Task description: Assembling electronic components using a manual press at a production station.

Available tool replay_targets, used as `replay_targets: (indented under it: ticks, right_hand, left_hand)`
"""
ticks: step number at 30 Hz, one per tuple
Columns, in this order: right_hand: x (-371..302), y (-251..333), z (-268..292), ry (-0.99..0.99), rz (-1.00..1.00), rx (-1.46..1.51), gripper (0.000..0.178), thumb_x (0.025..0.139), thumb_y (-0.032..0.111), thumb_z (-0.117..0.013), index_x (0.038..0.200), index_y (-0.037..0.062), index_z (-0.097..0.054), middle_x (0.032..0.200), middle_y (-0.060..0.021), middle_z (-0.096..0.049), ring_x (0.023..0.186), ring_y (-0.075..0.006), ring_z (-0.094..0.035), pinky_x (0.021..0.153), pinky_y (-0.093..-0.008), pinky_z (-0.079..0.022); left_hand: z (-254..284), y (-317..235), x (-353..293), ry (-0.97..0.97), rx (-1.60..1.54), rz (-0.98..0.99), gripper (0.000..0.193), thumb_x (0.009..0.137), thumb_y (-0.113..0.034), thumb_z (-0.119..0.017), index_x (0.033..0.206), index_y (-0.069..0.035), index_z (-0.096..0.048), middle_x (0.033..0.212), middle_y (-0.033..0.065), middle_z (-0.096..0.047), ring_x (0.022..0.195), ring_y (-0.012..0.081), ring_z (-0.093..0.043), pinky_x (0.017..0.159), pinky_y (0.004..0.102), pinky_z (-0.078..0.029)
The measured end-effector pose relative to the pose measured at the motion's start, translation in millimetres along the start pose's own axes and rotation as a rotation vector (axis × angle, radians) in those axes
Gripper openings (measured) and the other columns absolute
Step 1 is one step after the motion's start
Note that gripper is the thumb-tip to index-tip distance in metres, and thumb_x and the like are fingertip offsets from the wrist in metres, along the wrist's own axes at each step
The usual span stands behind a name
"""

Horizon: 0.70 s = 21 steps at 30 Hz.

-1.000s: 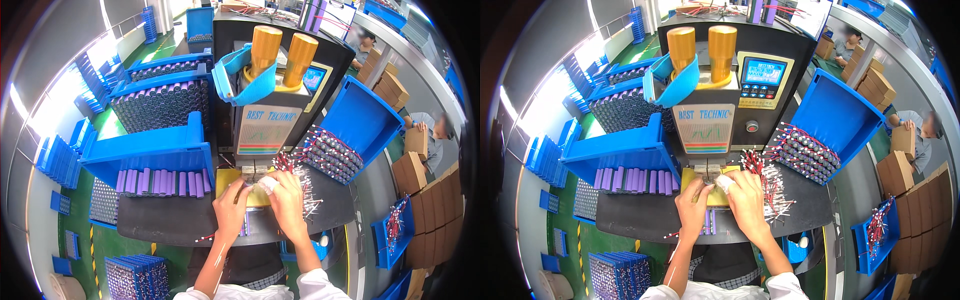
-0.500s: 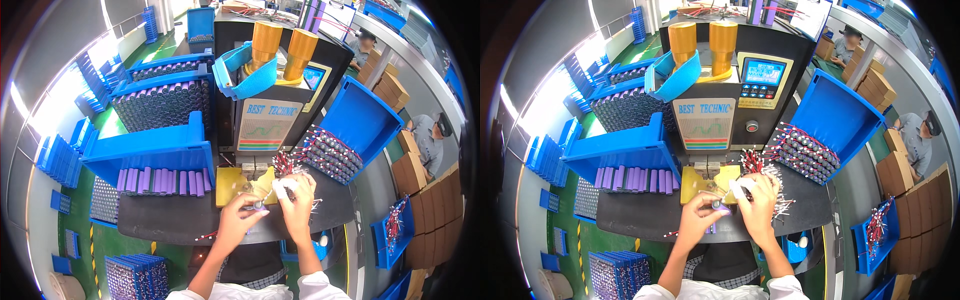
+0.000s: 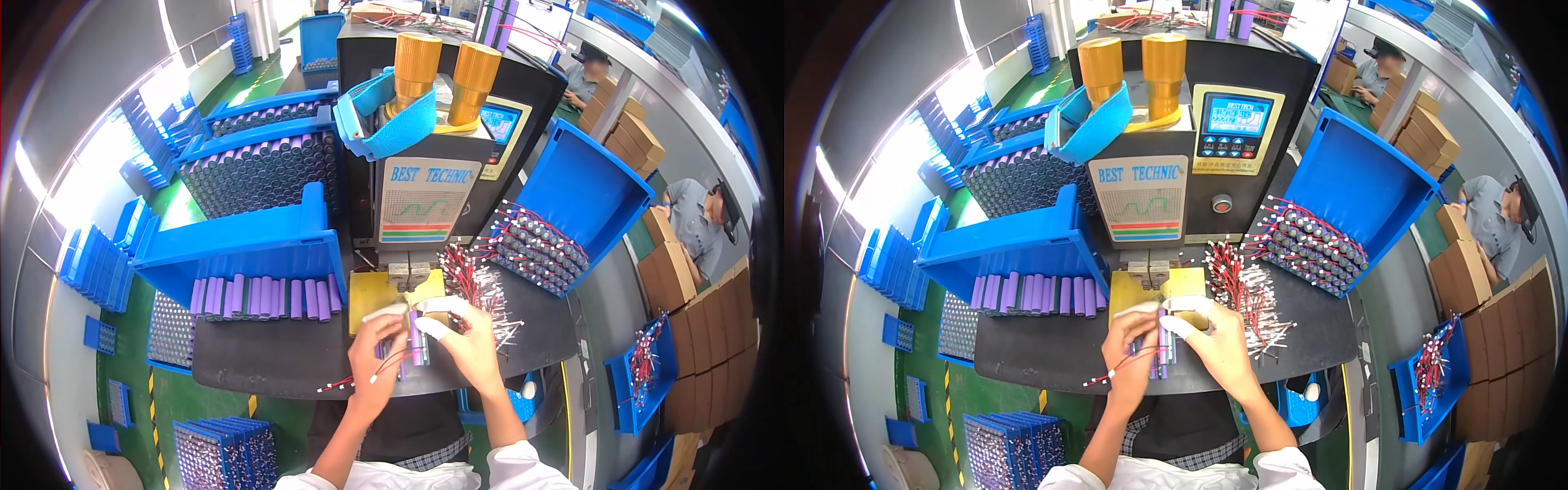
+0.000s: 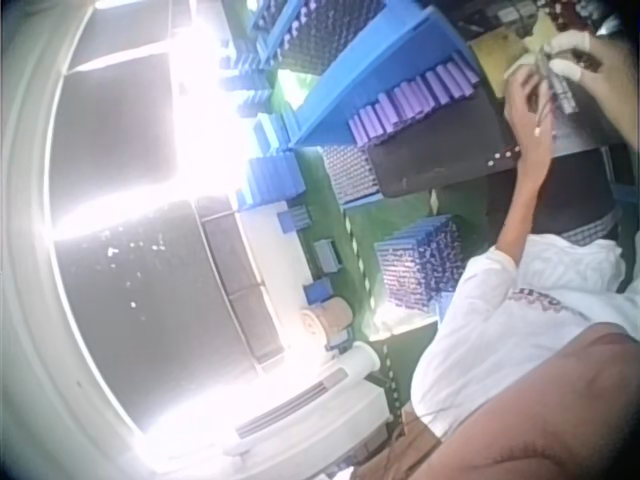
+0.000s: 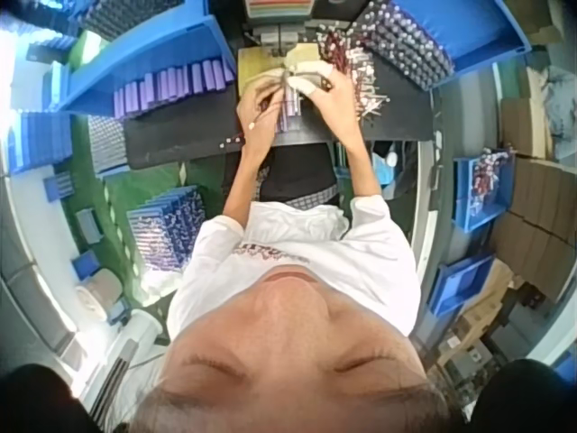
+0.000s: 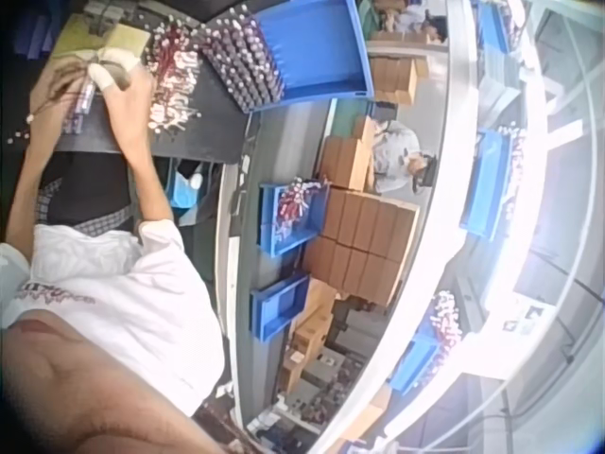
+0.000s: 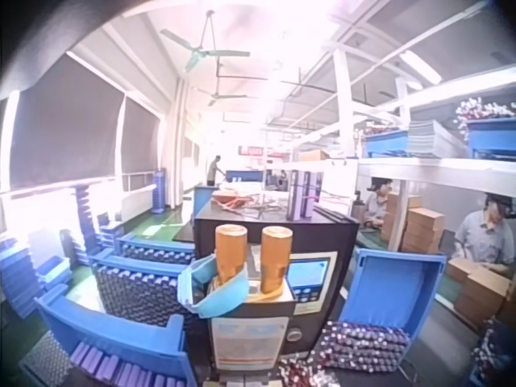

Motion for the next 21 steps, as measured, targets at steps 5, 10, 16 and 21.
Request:
replay_targets:
  ticks: [5, 10, 16, 21]
  right_hand:
    - [-2, 11, -3, -0.019, 0.165, -0.199, 0.023, 0.081, 0.006, -0.070, 0.103, -0.0006, -0.069, 0.097, -0.0102, -0.071, 0.087, -0.0146, -0.066, 0.079, -0.0292, -0.051]
    - [-6, 4, -3, -0.103, 0.340, -0.348, 0.027, 0.079, 0.007, -0.073, 0.104, 0.0004, -0.068, 0.099, -0.0112, -0.071, 0.090, -0.0210, -0.067, 0.083, -0.0315, -0.051]
    - [-17, 11, -12, -0.104, 0.669, -0.682, 0.035, 0.080, 0.017, -0.072, 0.112, 0.0035, -0.067, 0.106, -0.0121, -0.069, 0.097, -0.0296, -0.066, 0.089, -0.0399, -0.050]
    - [-13, 12, -14, -0.088, 0.660, -0.746, 0.037, 0.081, 0.017, -0.070, 0.116, 0.0042, -0.064, 0.110, -0.0122, -0.068, 0.098, -0.0299, -0.065, 0.091, -0.0415, -0.049]
  left_hand:
    - [7, 6, 17, 0.420, -0.490, 0.542, 0.032, 0.087, 0.000, -0.065, 0.118, 0.003, -0.056, 0.107, 0.0106, -0.067, 0.096, 0.0155, -0.065, 0.084, 0.0271, -0.053]
    - [3, -4, 23, 0.520, -0.374, 0.467, 0.033, 0.086, 0.001, -0.065, 0.117, 0.005, -0.055, 0.107, 0.0117, -0.067, 0.098, 0.0156, -0.066, 0.083, 0.0276, -0.054]
    - [-2, -3, 24, 0.291, -0.314, 0.371, 0.021, 0.085, 0.004, -0.064, 0.105, 0.005, -0.057, 0.101, 0.0125, -0.068, 0.091, 0.0151, -0.067, 0.081, 0.0261, -0.055]
    - [-7, 5, 25, 0.037, -0.082, 0.143, 0.022, 0.085, 0.000, -0.067, 0.106, 0.003, -0.062, 0.098, 0.0121, -0.071, 0.091, 0.0150, -0.068, 0.077, 0.0272, -0.054]
Point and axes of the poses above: each hand's wrist, its own x-axis towards the middle knuckle, its own z-axis out of the back of the hand, y = z × x, the point moved 4 cm from there along x, towards the middle knuckle
